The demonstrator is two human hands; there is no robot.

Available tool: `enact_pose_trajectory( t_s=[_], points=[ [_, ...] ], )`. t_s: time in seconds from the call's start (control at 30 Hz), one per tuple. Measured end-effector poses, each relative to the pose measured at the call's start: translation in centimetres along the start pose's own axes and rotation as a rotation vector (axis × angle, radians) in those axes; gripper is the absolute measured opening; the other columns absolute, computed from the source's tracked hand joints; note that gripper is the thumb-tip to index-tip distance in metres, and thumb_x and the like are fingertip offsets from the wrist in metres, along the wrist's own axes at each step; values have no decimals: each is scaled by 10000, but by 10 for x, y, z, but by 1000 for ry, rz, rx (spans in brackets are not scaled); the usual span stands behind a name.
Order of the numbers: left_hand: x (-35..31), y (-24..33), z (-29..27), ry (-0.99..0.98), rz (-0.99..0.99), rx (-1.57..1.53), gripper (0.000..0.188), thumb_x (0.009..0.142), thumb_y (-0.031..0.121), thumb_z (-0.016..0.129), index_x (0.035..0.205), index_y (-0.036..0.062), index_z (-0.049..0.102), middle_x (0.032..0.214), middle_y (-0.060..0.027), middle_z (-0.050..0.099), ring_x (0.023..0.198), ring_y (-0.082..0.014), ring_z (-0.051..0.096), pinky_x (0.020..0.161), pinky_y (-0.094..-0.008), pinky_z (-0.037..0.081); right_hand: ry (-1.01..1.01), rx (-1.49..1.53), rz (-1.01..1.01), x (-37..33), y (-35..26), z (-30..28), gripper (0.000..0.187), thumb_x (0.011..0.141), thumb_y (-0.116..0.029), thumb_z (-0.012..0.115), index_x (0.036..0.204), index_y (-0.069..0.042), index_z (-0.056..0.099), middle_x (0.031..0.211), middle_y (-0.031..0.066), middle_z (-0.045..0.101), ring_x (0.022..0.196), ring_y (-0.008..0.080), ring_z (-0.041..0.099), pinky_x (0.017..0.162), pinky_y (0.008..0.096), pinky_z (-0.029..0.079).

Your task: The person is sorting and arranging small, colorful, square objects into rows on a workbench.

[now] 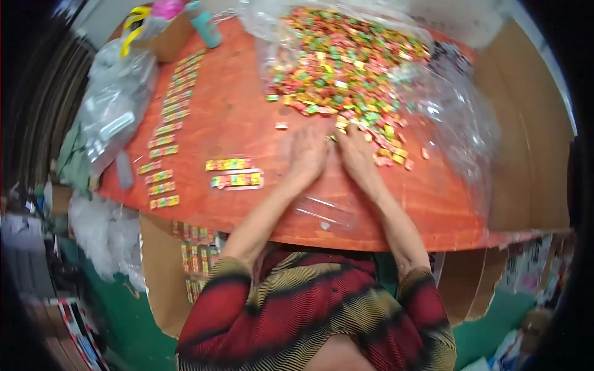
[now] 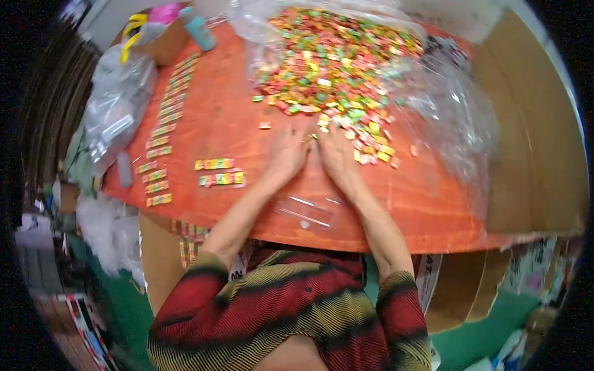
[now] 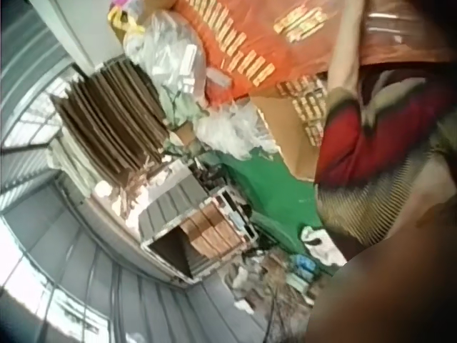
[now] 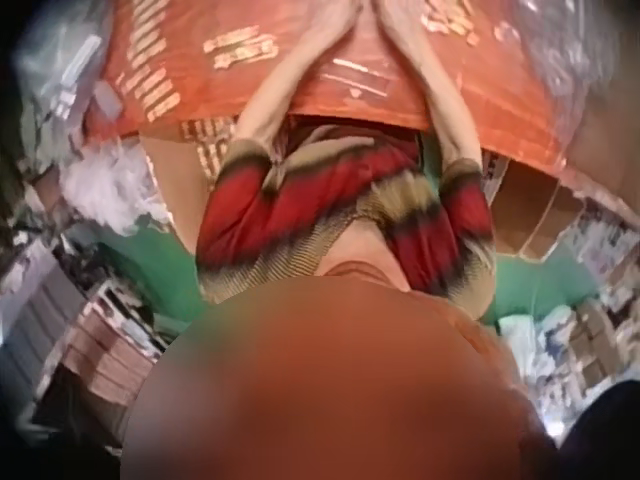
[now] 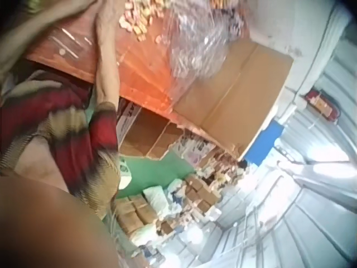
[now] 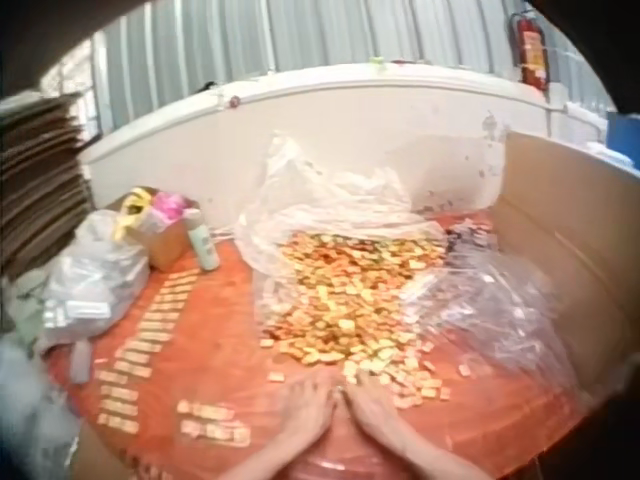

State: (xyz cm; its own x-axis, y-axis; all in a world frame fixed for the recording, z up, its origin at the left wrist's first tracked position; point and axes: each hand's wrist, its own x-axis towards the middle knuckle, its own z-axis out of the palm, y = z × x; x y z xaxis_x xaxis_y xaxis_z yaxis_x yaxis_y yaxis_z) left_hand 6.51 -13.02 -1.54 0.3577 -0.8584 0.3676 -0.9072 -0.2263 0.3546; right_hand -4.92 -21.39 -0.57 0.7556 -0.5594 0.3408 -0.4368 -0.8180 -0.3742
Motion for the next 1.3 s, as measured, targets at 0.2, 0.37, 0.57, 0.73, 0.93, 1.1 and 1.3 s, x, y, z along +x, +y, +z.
enact_pose_trajectory(
  t_s=[0.2, 0.37, 0.57, 0.73, 0.93, 1.1, 1.3],
  points=[
    [6, -27, -9, 128, -276, 172, 419, 799, 331, 557, 1018, -26, 546, 1224, -293, 387, 1122, -478, 351, 921, -533, 322, 24, -2, -33, 6, 3, 1, 151, 771, -84, 490, 909, -65, 547, 827, 156, 460, 757, 334, 523, 607, 436, 442],
    [-5, -1, -2, -66, -130, -18, 412, 813, 253, 534, 1101, -38, 492, 1217, -261, 402, 1131, -426, 367, 962, -514, 282, -15, 75, -2, -7, 7, -4, 241, 764, -57, 558, 1004, -79, 544, 917, 153, 504, 832, 330, 538, 665, 398, 453],
    [-15, 15, 39, 110, 58, -95, 468, 753, 153, 568, 1176, -16, 462, 1191, -221, 429, 1141, -391, 372, 972, -495, 283, -76, 12, 59, -15, 18, -12, 204, 776, -80, 517, 977, -54, 531, 927, 180, 487, 800, 353, 539, 613, 438, 449],
    [-9, -12, 21, -196, -58, -422, 365, 871, 157, 380, 1185, -15, 455, 1223, -231, 433, 1170, -366, 381, 1006, -411, 287, -76, 123, 99, -15, 23, -29, 366, 745, -100, 610, 1107, -91, 555, 981, 159, 526, 974, 335, 500, 808, 407, 414],
    [-16, -19, -37, -146, 3, -249, 484, 681, 70, 655, 1141, 53, 502, 1078, -168, 485, 1027, -339, 466, 883, -429, 380, 108, 122, 268, -16, 27, -42, 178, 795, -108, 576, 968, -70, 596, 858, 131, 556, 801, 305, 563, 693, 378, 448],
    [-10, -15, -7, -15, 113, -325, 462, 649, 62, 670, 1089, 51, 528, 1083, -188, 483, 975, -340, 490, 858, -398, 403, 23, 112, 40, -13, -15, -23, 219, 781, -82, 569, 999, -64, 572, 1002, 144, 537, 877, 329, 558, 721, 382, 465],
    [-3, -1, 18, -126, 185, -415, 221, 735, 29, 532, 955, 28, 561, 1029, -177, 527, 1006, -348, 483, 880, -402, 384, -195, 482, 323, -15, 8, -6, 217, 773, -13, 501, 981, -9, 565, 1004, 164, 507, 896, 324, 530, 753, 358, 441]
  ],
)
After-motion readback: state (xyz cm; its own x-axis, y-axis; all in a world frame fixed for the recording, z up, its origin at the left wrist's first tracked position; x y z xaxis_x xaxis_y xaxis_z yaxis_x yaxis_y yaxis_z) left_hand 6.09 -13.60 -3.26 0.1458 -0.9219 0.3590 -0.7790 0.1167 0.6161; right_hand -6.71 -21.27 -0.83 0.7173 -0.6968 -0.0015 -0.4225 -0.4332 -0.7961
